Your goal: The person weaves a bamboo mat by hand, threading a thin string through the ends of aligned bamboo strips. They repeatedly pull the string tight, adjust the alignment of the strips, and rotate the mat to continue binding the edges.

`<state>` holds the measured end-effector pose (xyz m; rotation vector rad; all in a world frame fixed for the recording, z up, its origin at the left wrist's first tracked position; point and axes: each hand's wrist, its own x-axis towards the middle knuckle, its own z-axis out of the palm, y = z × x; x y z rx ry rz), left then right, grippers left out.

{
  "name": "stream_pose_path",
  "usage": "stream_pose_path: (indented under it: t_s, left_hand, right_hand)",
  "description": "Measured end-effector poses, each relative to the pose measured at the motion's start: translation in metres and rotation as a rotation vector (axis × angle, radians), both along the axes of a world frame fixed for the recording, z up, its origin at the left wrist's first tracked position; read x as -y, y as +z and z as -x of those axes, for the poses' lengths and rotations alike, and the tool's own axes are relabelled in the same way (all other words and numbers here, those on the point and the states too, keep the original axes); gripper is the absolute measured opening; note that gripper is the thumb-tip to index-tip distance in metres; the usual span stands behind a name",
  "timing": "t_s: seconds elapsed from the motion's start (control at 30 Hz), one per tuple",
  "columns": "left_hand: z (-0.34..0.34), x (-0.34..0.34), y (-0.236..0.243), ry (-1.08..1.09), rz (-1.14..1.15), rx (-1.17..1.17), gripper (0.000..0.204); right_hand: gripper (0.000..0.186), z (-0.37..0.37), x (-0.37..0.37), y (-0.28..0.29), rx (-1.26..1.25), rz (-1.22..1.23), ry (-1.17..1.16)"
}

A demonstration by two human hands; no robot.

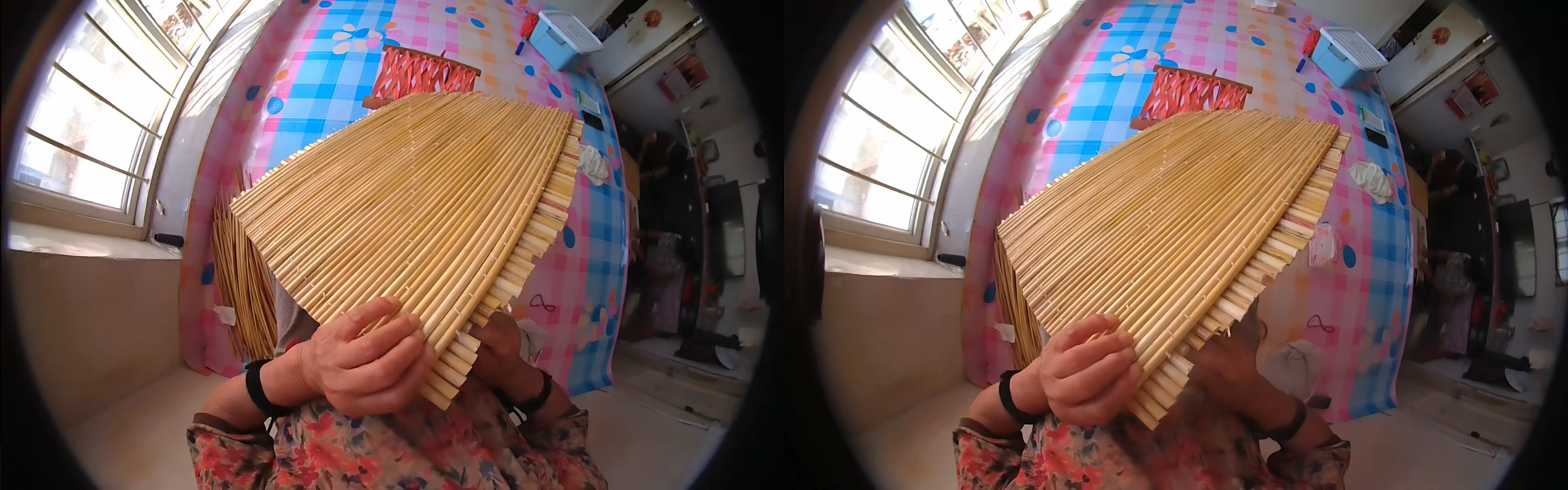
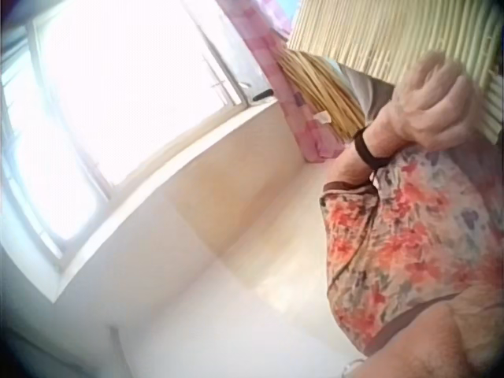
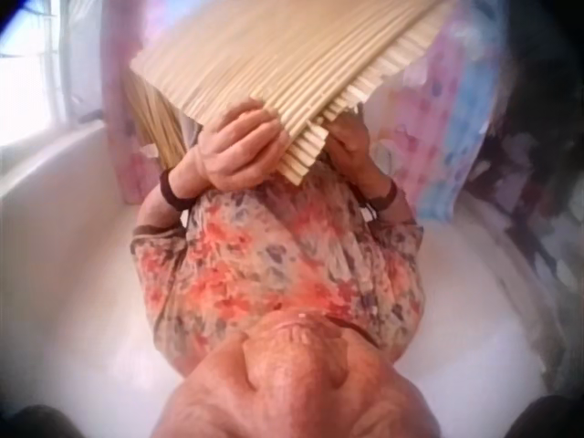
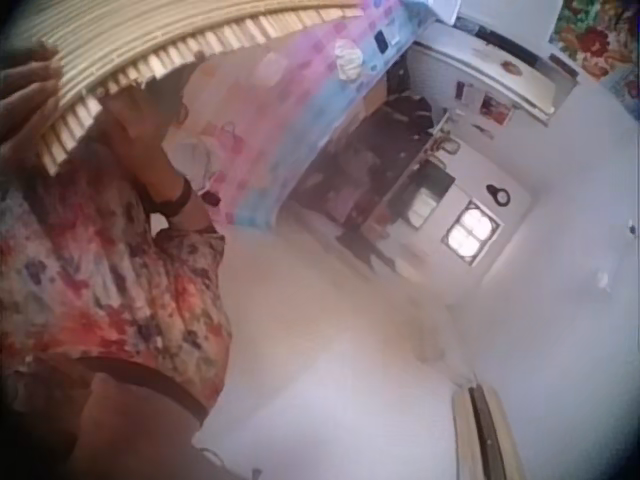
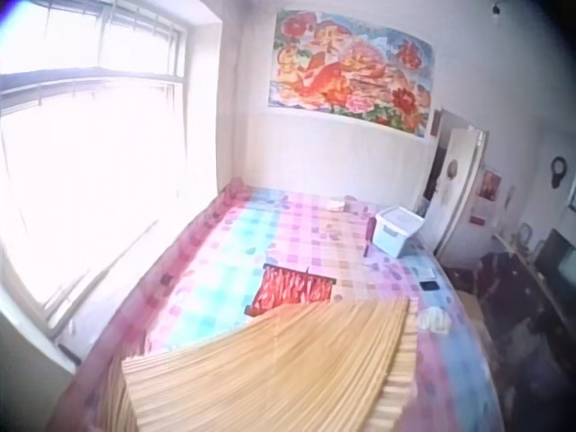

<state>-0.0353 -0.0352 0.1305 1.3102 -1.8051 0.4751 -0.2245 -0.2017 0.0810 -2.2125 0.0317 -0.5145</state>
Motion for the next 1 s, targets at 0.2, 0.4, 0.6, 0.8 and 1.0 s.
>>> stream_pose_path:
  t_s: [0.2,0.4,0.6,0.8,1.0]
  left_hand:
    - [-0.002,0.006,-0.003,-0.023,0.003,-0.002,0.012]
    - [-0.003,0.008,-0.002,-0.032,-0.027,-0.004,0.012]
    - [-0.004,0.006,0.005,-0.010,-0.047,-0.023,0.014]
    - [-0.002,0.005,0.007,0.024,-0.052,-0.065,0.013]
    - [-0.003,0.006,0.008,0.028,-0.048,-0.103,0.013]
  right_hand:
    - [0.019,-0.001,-0.001,-0.007,-0.029,-0.156,0.008]
    - [0.023,0.000,0.001,-0.008,-0.077,-0.214,0.011]
    - [0.021,-0.006,-0.008,-0.015,-0.145,-0.546,-0.118]
    - [0.027,-0.014,-0.003,-0.004,-0.095,-0.311,-0.044]
    - [0.032,-0.010,-0.002,-0.020,-0.146,-0.421,-0.009]
